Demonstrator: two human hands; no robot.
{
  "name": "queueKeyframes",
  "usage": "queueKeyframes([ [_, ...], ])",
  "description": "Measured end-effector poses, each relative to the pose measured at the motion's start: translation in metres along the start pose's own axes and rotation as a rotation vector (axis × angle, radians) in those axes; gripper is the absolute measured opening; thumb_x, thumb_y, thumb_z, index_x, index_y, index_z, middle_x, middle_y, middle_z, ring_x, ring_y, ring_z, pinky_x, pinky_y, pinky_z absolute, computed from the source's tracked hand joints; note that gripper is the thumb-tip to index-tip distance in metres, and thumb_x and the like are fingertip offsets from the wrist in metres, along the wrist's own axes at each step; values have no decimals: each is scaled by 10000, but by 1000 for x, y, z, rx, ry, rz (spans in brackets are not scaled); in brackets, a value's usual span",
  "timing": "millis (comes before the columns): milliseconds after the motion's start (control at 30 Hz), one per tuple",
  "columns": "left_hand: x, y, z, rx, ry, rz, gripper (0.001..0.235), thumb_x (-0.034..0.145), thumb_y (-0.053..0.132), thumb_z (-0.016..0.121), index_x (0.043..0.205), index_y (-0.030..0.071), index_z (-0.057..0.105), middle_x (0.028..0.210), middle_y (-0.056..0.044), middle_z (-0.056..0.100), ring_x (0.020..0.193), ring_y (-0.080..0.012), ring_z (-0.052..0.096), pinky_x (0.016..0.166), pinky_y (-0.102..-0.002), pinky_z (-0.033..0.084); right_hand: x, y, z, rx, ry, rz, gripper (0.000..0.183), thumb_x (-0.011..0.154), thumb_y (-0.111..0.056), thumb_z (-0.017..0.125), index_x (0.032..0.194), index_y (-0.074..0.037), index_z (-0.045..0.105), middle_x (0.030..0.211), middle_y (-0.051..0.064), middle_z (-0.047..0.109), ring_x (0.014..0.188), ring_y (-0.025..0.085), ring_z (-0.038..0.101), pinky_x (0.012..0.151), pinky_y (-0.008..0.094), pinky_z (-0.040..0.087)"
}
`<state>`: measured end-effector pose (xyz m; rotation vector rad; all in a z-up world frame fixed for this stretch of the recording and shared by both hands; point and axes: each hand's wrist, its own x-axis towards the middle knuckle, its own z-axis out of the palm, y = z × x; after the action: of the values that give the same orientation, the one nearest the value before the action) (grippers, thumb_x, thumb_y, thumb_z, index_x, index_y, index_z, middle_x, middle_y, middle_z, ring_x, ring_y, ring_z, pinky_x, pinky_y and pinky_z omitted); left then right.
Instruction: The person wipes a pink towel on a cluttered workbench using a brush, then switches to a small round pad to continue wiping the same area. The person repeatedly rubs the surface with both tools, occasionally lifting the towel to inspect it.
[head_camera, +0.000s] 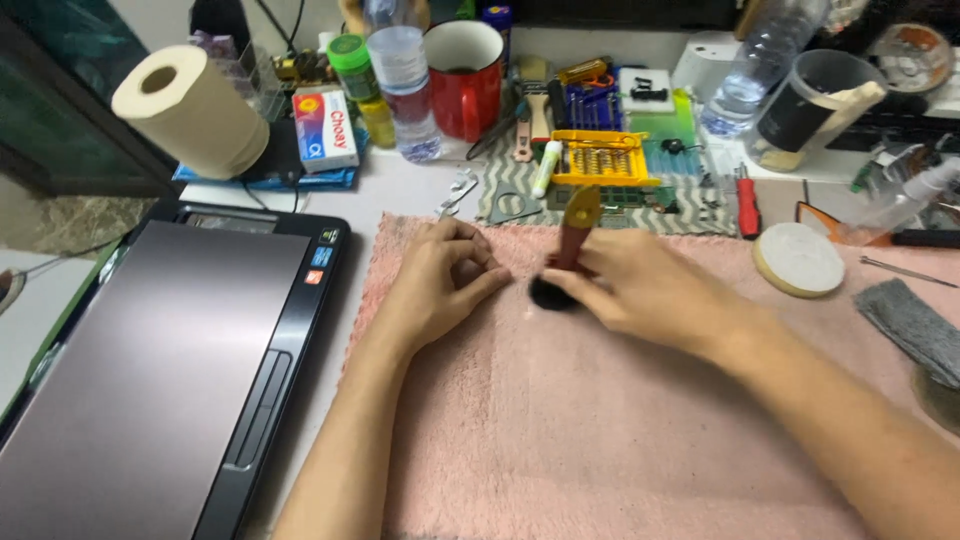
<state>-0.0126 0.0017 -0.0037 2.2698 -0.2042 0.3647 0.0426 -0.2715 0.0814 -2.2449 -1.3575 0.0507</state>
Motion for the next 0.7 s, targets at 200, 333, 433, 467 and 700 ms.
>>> queueKeyframes([
  [200,-3,7,-4,-3,-18,-37,154,926,329,921,941,178,898,1185,-89,781,1174,-384,717,1046,-493,580,-10,-23,2,235,-133,95,329,1111,-362,693,1053,-114,902,939,142,900,884,329,877,806,449,738],
  [333,-3,6,-3,-14,-17,-41,156,916,337,925,941,185,902,1189,-77,781,1181,-369,716,1046,-485,585,-10,3,5,91,-120,189,341,1141,-312,635,1061,-138,917,868,91,868,793,254,837,789,379,712],
  [433,-1,10,-5,-11,-25,-55,167,923,349,920,941,184,901,1197,-84,782,1182,-377,720,1043,-496,591,-13,-11,0,186,46,108,186,1079,-242,743,1028,-111,863,853,117,841,811,321,862,715,430,699],
  [467,-2,10,-7,-11,-28,-57,156,913,340,926,938,187,906,1198,-84,782,1187,-375,716,1045,-499,590,-13,-20,-10,215,6,92,202,1091,-257,727,1033,-137,880,858,97,862,813,289,861,753,415,711],
  [700,-2,10,-5,-6,-28,-61,159,915,343,929,942,187,912,1190,-85,779,1194,-379,715,1054,-504,584,-32,16,5,87,61,137,307,1143,-286,661,1031,-124,896,918,124,873,884,317,856,834,416,696],
])
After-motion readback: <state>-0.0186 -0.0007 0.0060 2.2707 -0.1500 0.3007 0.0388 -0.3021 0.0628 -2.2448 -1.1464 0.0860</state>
